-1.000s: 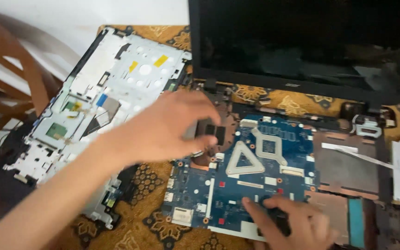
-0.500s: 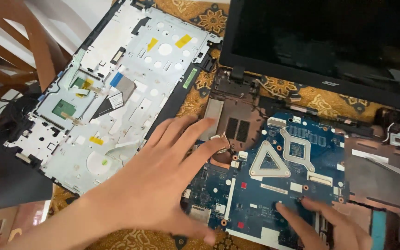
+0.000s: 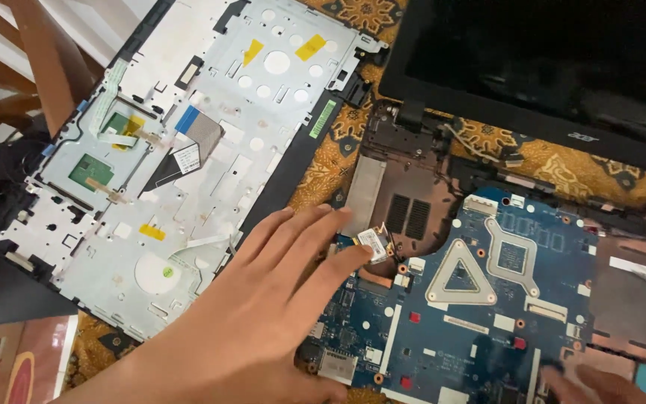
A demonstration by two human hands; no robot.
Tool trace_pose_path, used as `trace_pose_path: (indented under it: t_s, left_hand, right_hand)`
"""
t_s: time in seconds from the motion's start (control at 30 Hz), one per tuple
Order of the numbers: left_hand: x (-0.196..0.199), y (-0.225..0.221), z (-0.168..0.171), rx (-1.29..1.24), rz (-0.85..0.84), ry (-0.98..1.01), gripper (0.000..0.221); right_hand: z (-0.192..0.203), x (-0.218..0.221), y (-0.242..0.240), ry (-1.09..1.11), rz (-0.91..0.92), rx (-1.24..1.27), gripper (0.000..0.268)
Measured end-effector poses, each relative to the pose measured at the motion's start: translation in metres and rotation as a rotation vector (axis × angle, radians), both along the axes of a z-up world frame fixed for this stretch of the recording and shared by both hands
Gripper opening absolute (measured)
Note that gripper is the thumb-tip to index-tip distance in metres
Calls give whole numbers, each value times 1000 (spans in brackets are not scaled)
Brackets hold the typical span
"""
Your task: Reassembling a laptop by installing the motherboard and connecting various internal ribbon cables and components.
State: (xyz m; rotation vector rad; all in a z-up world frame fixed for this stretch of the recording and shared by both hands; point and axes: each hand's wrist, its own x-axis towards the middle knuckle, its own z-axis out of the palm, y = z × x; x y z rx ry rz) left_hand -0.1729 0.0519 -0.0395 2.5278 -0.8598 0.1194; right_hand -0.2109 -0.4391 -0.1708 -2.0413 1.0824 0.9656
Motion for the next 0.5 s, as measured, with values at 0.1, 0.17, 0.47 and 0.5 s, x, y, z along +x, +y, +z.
trace_pose_path:
  t_s: [0.1,0.17,0.47,0.5]
  left_hand:
    - [3,0,7,-36,12,22,66]
    - [6,-1,17,-74,-7,96,84]
    - [47,-26,18,-114,-14,-101,29]
    - [49,-29,14,-108,-7,-128,20]
  right_hand:
    - [45,12,35,-335,756,-451,78]
    - [84,32,76,-534,1226,-693,93]
    - [114,117,183,-1075,1747,-254,49]
    - [113,118,181,-1055,1720,-169,45]
